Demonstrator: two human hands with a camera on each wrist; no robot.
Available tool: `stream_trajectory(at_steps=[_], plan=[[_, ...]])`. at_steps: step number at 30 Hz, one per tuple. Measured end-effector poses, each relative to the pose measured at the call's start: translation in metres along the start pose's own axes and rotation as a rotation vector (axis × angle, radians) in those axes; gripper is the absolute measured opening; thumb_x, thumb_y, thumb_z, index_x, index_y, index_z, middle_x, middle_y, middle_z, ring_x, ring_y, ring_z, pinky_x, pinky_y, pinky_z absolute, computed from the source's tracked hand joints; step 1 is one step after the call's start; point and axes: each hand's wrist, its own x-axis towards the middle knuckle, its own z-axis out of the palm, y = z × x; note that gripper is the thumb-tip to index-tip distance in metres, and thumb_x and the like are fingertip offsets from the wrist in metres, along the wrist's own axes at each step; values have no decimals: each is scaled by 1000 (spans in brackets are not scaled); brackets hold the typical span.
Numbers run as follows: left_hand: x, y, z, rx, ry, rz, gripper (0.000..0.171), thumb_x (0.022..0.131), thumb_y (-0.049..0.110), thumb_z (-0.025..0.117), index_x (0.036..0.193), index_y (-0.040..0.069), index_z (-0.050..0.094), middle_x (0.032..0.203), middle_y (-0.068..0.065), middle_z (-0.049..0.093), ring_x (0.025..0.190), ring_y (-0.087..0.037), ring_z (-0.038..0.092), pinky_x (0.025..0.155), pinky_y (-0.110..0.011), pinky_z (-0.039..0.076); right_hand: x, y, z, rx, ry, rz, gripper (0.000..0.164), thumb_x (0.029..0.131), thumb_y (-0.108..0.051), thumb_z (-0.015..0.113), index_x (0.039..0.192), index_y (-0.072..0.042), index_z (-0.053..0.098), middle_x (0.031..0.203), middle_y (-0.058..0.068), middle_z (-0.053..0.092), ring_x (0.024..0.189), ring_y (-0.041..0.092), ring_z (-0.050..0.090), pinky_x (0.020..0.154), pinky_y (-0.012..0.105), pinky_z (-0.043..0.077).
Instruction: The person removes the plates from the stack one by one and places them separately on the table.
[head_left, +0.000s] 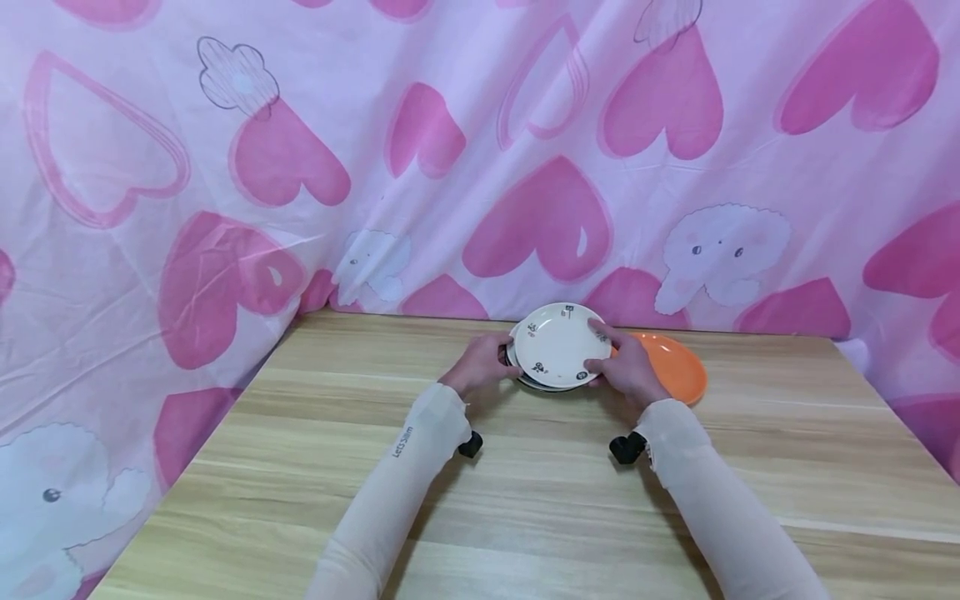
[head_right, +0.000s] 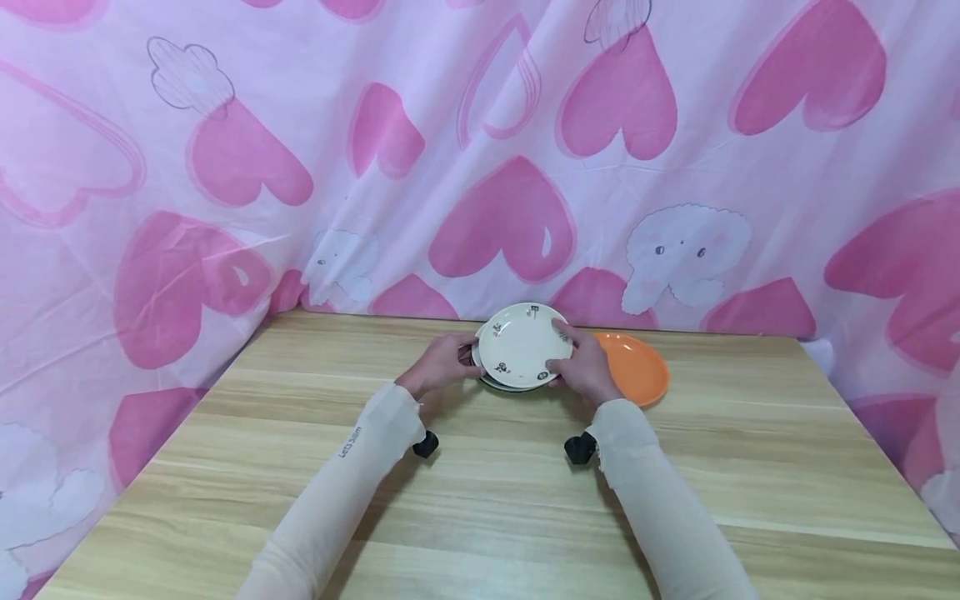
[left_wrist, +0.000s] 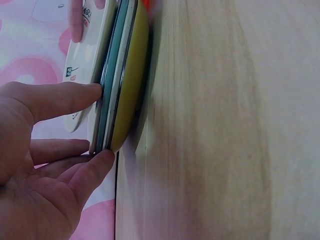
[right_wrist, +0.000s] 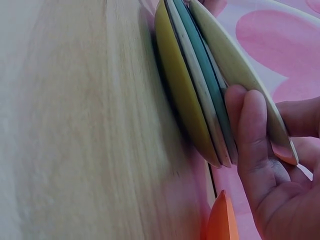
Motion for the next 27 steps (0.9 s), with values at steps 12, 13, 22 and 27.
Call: stream_trajectory(at_steps=[12,13,22,27], plan=[[-1,0,0,-29,3,7,45,85,15,79,126,3,65,112,-12,70,102,-22,63,92,-32,54,-4,-3,-2,-6,21,-29,80,92,-1,65,158,-30,30,164,16,26,73,18,65,71,31,62],[-1,0,0,-34,3,7,45,85,15,79,125,3,65,112,-12,70,101,-22,63,92,-32,54,-5,-3,-3,-4,20,-34,80,92,-1,65,158,-29,30,165,16,25,74,18,65,71,31,62],[-3,0,-1,-39,2,-1,39,84,13,80,119,2,66,106,-12,69,93,-17,59,83,-27,53,-8,-3,-7,-22,22,-69,80,92,0,64,159,-28,29,167,16,22,89,24,65,75,32,63],[-3,2,-1,-13,-4,12,39,84,14,80,118,1,66,107,-12,70,94,-18,60,83,-28,53,-9,1,-11,-32,24,-105,78,92,-2,64,159,-25,30,165,18,23,78,20,66,75,36,63]])
